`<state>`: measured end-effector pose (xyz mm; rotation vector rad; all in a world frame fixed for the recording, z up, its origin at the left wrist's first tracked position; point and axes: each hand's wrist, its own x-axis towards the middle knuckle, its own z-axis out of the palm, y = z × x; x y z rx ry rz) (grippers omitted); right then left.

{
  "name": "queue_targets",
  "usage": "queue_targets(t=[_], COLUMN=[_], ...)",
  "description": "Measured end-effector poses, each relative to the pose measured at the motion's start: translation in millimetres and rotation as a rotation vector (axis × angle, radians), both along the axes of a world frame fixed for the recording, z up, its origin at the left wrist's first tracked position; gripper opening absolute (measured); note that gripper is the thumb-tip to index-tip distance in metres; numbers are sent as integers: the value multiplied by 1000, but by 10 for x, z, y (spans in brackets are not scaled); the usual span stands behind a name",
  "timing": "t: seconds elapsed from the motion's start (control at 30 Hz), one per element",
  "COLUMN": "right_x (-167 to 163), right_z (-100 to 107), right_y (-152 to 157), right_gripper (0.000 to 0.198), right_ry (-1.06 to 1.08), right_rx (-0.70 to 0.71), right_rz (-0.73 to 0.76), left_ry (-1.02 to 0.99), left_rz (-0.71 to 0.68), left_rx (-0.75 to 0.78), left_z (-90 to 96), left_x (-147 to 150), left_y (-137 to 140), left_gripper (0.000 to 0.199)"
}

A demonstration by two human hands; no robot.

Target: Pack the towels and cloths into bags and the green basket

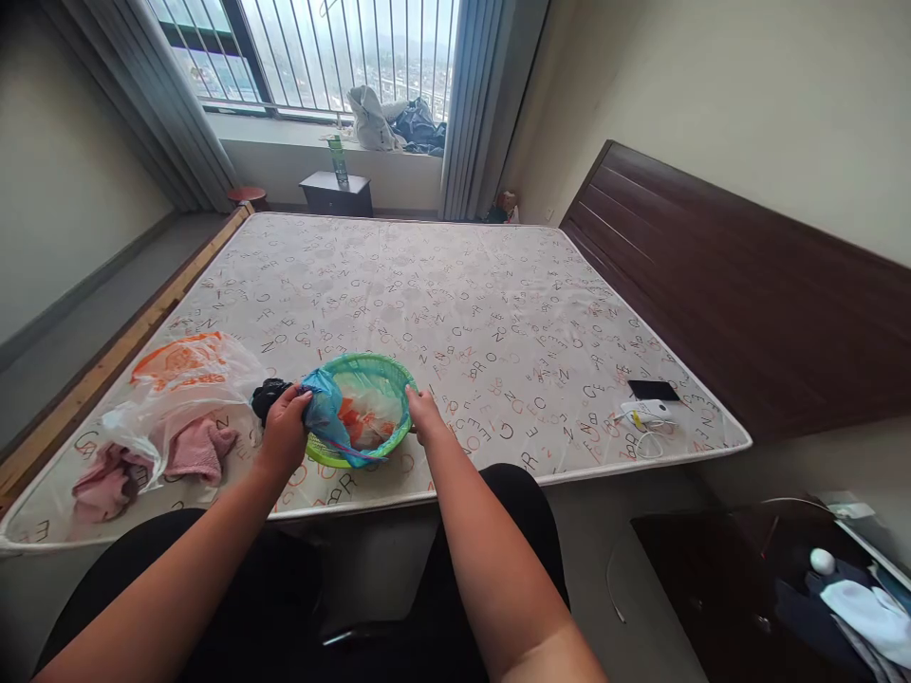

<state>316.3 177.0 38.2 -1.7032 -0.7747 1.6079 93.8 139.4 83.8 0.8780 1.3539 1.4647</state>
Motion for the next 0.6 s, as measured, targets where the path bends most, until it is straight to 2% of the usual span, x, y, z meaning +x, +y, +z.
queue_targets(t=[0.1, 0.27, 0.5, 0.57, 0.6], right_x=[2, -4, -99, -138, -154], right_z=[37, 38, -54, -53, -44], right_y=[-5, -15, -69, -98, -112], right_gripper=[33, 26, 22, 23, 24], right_ry=[122, 103, 38, 52, 56], right_rx=[-47, -39, 15, 3, -4], right_rz=[-38, -13, 129, 162, 172], left_ry=[-88, -142, 170, 311, 386], left_rz=[63, 99, 6, -90, -184], left_rx=[-38, -15, 6, 25, 47], left_z=[-11, -70, -123, -153, -159], left_x=[-23, -96, 13, 130, 196], left_y=[42, 95, 20, -45, -89], left_gripper=[30, 42, 44, 38, 34])
